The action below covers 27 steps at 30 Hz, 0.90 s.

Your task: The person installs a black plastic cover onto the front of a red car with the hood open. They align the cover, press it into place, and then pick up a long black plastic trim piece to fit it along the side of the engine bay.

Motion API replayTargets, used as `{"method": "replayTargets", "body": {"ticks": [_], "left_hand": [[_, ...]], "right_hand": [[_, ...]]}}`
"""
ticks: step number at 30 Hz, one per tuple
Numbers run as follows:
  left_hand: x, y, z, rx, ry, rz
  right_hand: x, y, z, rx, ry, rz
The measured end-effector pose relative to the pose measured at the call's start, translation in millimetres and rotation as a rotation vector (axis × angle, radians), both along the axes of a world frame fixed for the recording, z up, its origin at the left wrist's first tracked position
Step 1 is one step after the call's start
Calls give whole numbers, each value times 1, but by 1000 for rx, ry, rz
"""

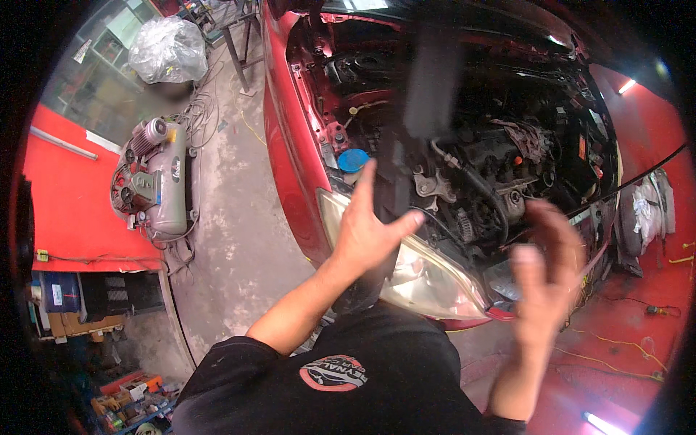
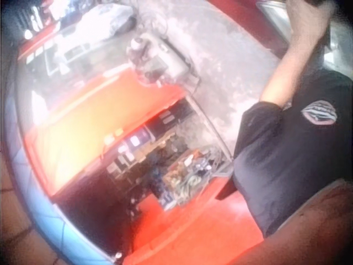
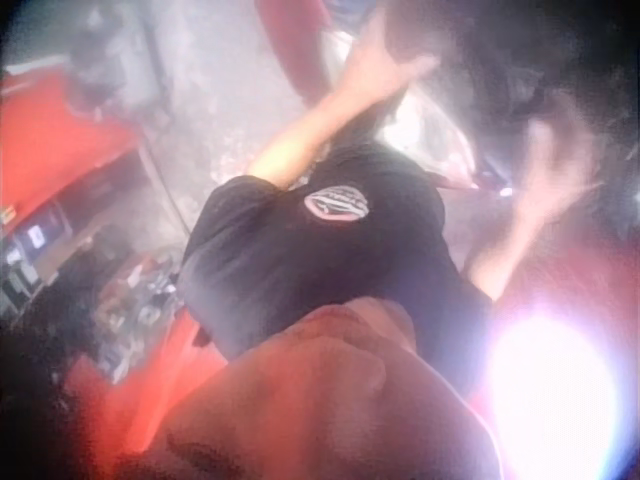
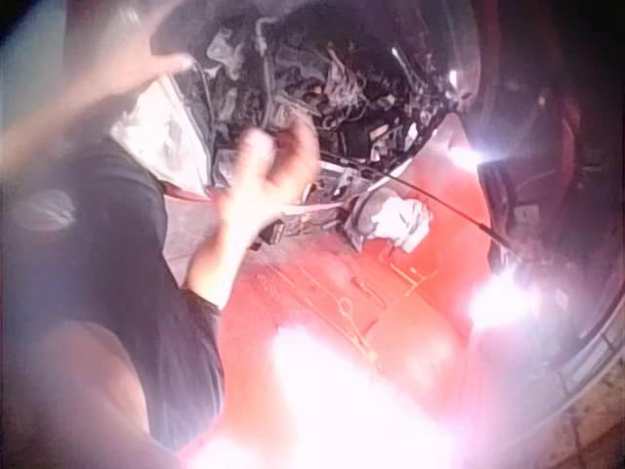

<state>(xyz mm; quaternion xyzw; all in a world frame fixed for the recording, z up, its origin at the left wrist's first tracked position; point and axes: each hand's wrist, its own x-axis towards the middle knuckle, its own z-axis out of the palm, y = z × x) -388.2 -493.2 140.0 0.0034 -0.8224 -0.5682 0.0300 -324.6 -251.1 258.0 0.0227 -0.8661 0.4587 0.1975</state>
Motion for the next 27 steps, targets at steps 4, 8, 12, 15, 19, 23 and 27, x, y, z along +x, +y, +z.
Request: {"method": "replayTargets", "body": {"ticks": [4, 8, 12, 15, 19, 23, 27], "left_hand": [[-33, -1, -16, 61, -57, 227], [-53, 4, -23, 97, -63, 319], [-61, 5, -22, 125, -30, 395], [-62, -1, -22, 170, -32, 408], [-59, -12, -26, 184, -18, 378], [-53, -16, -34, 256, -56, 331], [-50, -15, -40, 359, 50, 375]], "right_hand": [[7, -72, -94, -366, -608, 306], [4, -99, -146, -830, -735, 348], [-25, -91, -171, -724, -635, 305], [-39, -78, -180, -894, -711, 380], [-52, -75, -192, -830, -798, 308], [-62, -83, -202, -993, -795, 244], [-58, -89, -202, -1210, -705, 250]]}}
